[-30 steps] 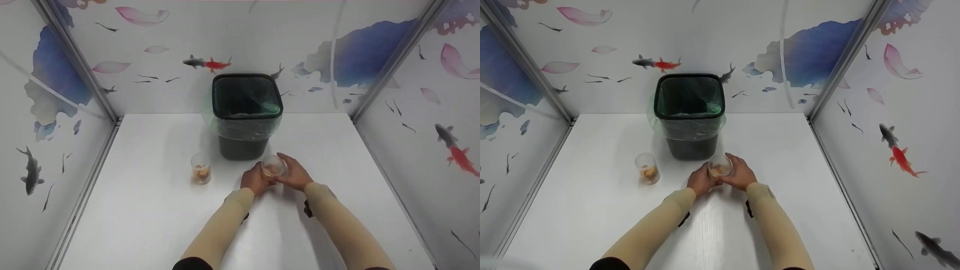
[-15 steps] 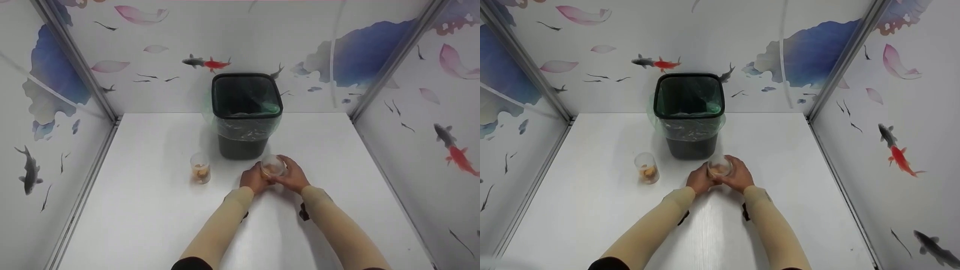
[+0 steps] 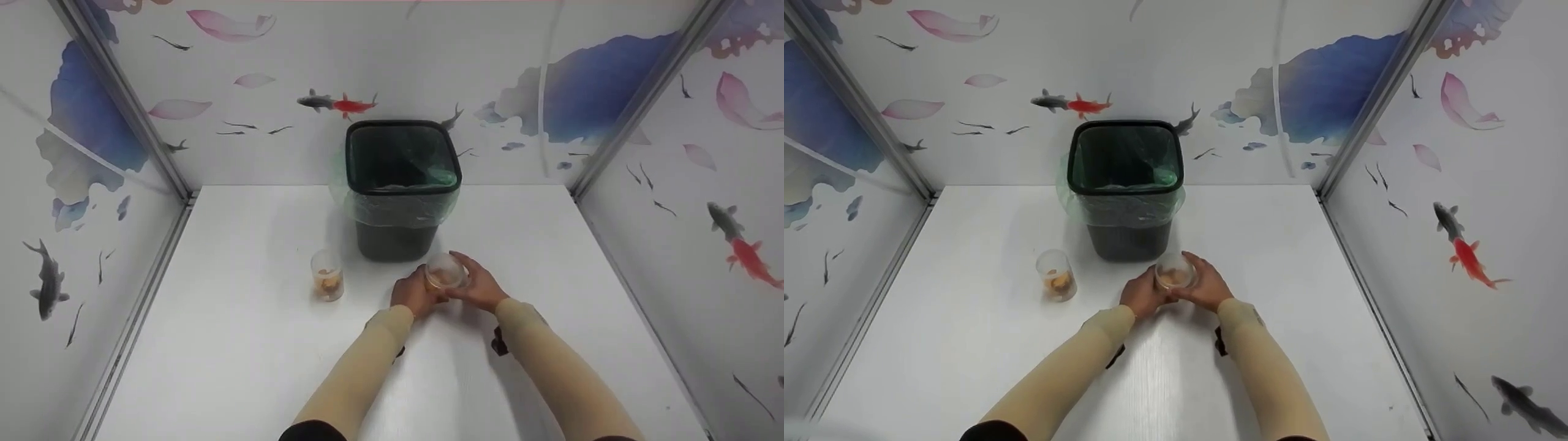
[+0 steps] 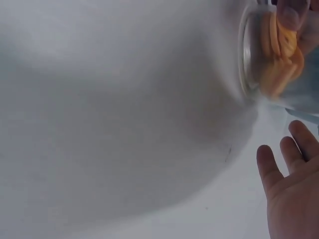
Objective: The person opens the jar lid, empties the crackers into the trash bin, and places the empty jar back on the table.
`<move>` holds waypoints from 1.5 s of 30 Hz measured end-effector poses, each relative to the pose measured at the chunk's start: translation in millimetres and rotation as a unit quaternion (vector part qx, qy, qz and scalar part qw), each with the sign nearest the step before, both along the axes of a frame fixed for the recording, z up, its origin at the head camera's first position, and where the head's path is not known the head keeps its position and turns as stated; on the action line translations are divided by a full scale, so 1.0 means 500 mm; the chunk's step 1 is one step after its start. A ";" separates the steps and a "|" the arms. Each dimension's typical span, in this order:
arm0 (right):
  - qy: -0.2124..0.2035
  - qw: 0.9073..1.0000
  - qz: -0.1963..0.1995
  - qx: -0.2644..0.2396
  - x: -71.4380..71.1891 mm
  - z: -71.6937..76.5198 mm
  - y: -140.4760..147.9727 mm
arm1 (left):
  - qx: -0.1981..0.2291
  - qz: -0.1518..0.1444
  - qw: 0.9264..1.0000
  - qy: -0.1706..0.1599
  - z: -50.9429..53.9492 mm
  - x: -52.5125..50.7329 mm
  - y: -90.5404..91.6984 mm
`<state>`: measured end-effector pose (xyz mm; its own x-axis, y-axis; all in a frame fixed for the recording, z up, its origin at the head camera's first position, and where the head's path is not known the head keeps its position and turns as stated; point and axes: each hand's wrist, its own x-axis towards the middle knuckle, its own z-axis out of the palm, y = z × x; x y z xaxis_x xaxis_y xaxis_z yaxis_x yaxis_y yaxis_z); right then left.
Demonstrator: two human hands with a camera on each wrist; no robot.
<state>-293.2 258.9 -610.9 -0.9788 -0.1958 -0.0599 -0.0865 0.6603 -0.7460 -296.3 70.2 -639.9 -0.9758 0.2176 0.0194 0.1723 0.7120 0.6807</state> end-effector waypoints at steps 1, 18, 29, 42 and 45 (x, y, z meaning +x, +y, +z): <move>0.000 1.000 -0.010 -0.008 0.002 -0.003 -0.005 | -0.001 0.002 1.000 -0.001 -0.001 -0.001 -0.001; 0.004 1.000 0.016 0.012 -0.018 0.011 0.012 | -0.014 -0.010 1.000 0.010 0.003 -0.005 0.000; 0.008 1.000 -0.015 0.000 0.009 0.004 -0.001 | -0.024 -0.023 0.999 0.028 -0.008 -0.003 -0.002; -0.036 0.998 -0.022 -0.051 -0.001 0.004 0.001 | -0.049 -0.029 0.998 0.031 -0.006 -0.008 -0.001; -0.036 0.999 0.002 -0.026 -0.006 0.014 0.008 | -0.040 -0.028 0.998 0.027 -0.008 -0.006 -0.001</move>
<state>-296.4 262.8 -604.0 -0.9713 -0.2051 -0.1201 -0.0342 0.6208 -0.7832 -299.2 69.6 -644.0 -0.9603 0.2739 0.0524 0.2478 0.7519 0.6109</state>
